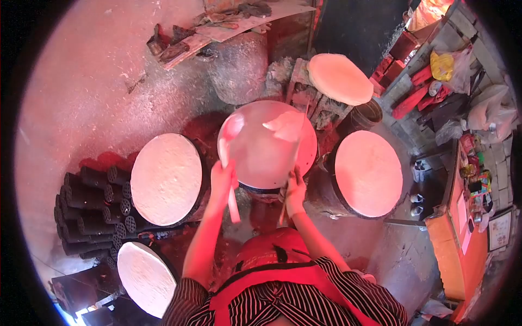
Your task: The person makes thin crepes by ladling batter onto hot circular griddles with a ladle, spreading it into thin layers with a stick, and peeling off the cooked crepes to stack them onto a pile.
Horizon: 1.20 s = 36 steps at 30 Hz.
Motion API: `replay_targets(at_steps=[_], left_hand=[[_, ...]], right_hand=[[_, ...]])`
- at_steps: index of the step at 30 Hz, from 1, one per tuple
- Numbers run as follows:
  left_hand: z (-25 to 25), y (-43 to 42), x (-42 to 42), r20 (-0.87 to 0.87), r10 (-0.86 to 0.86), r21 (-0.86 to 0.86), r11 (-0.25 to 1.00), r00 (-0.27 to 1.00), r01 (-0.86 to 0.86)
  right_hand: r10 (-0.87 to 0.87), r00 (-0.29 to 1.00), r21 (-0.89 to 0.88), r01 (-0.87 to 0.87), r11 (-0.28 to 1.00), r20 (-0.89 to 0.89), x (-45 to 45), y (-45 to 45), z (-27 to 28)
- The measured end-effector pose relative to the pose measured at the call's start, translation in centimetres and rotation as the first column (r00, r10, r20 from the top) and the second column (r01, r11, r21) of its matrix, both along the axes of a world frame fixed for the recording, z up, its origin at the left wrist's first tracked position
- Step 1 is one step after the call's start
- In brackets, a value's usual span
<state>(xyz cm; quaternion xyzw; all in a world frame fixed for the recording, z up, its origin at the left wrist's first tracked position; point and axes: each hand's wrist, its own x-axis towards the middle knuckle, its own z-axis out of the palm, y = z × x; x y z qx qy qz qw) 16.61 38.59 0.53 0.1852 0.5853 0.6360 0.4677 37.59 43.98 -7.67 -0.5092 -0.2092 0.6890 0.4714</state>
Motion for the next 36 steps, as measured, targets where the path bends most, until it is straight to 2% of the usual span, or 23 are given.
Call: replay_targets(at_steps=[1, 3, 5, 8, 9, 10, 11, 13, 15, 17, 19, 21, 22, 24, 25, 27, 28, 30, 31, 32, 33, 35, 36], left_hand=[[1.3, -2.0, 0.9, 0.165, 0.053, 0.035, 0.998, 0.985, -0.060], [3.9, -5.5, 2.2, 0.291, 0.130, 0.066, 0.986, 0.948, -0.155], [4.7, -8.5, 2.8, 0.417, 0.095, 0.136, 0.977, 0.904, -0.166], [1.8, -11.5, 2.2, 0.608, -0.001, 0.076, 0.995, 0.794, -0.057], [1.3, -12.5, 2.0, 0.689, -0.041, 0.036, 0.999, 0.724, 0.022], [1.1, -13.4, 1.9, 0.763, -0.035, 0.019, 0.999, 0.646, 0.032], [0.6, -14.1, 1.7, 0.764, -0.036, 0.021, 0.999, 0.644, 0.031], [-0.4, -15.2, 1.2, 0.930, -0.107, 0.100, 0.994, 0.353, 0.039], [-0.1, -16.3, 1.6, 0.948, -0.116, 0.125, 0.992, 0.296, -0.013], [0.0, -16.9, 1.9, 0.967, -0.116, 0.141, 0.985, 0.228, -0.096], [0.5, -17.2, 2.1, 0.970, -0.058, 0.091, 0.987, 0.237, -0.131], [0.3, -17.9, 2.5, 0.970, 0.011, 0.031, 0.985, 0.245, -0.170], [0.0, -18.2, 2.7, 0.963, -0.020, 0.069, 0.982, 0.267, -0.173], [-0.4, -18.5, 3.4, 0.955, -0.048, 0.109, 0.975, 0.293, -0.196], [-0.6, -18.6, 4.0, 0.942, -0.031, 0.100, 0.977, 0.334, -0.190], [-1.1, -19.0, 5.3, 0.927, -0.004, 0.087, 0.975, 0.375, -0.205], [-2.0, -19.2, 6.0, 0.905, 0.081, 0.008, 0.978, 0.417, -0.207], [-4.3, -19.8, 7.4, 0.842, 0.218, -0.127, 0.969, 0.493, -0.212], [-4.4, -19.8, 8.4, 0.842, 0.231, -0.131, 0.964, 0.488, -0.230], [-4.5, -19.8, 9.5, 0.770, 0.336, -0.207, 0.936, 0.542, -0.286], [-4.5, -19.7, 10.6, 0.685, 0.438, -0.279, 0.896, 0.583, -0.345], [-4.7, -19.8, 12.8, 0.652, 0.504, -0.323, 0.860, 0.566, -0.395], [-4.8, -19.7, 13.7, 0.621, 0.551, -0.352, 0.832, 0.558, -0.429]], right_hand=[[0.001, 0.999, -0.022, 0.000, 1.000, 0.039, -1.8, 1.4, 0.4], [0.060, 0.994, 0.149, -0.073, 0.986, 0.088, -4.7, 4.6, -0.5], [0.057, 0.986, 0.110, -0.074, 0.991, 0.156, -6.9, 7.3, -0.9], [0.199, 0.887, 0.235, -0.316, 0.919, 0.416, -7.3, 8.9, 0.5], [0.197, 0.887, 0.241, -0.317, 0.917, 0.418, -5.9, 9.0, 0.9], [0.369, 0.883, 0.209, -0.435, 0.876, 0.291, -3.8, 9.2, 1.1], [0.526, 0.836, 0.191, -0.548, 0.814, 0.153, -1.7, 9.1, 1.1], [0.443, 0.879, 0.103, -0.464, 0.880, 0.176, 2.0, 5.8, 3.2], [0.110, 0.967, 0.225, -0.162, 0.961, 0.228, 4.3, 3.7, -1.2], [0.135, 0.955, 0.220, -0.196, 0.956, 0.264, 4.6, 2.9, -2.3], [0.162, 0.942, 0.216, -0.230, 0.949, 0.294, 3.4, 3.3, -1.9], [0.384, 0.891, 0.148, -0.426, 0.893, 0.242, 0.5, 4.9, -0.9], [0.398, 0.885, 0.146, -0.438, 0.887, 0.241, -0.7, 6.5, -2.2], [0.361, 0.796, 0.291, -0.537, 0.792, 0.486, -2.7, 9.9, -6.3], [0.376, 0.789, 0.292, -0.552, 0.781, 0.485, -2.5, 9.5, -4.4], [0.601, 0.695, 0.107, -0.685, 0.721, 0.394, -0.9, 7.1, 3.7], [0.616, 0.683, 0.107, -0.699, 0.707, 0.393, 0.6, 6.9, 5.5], [0.788, 0.521, 0.072, -0.845, 0.530, 0.329, 5.7, 7.6, 7.3], [0.795, 0.553, 0.029, -0.825, 0.565, 0.250, 8.2, 8.4, 7.1], [0.718, 0.620, -0.008, -0.755, 0.655, 0.317, 9.9, 9.9, 4.4], [0.586, 0.679, 0.024, -0.662, 0.749, 0.442, 10.7, 11.3, 3.3], [0.412, 0.825, 0.177, -0.505, 0.845, 0.387, 11.0, 15.1, -0.2], [0.428, 0.820, 0.173, -0.518, 0.838, 0.380, 10.3, 15.9, 0.4]])
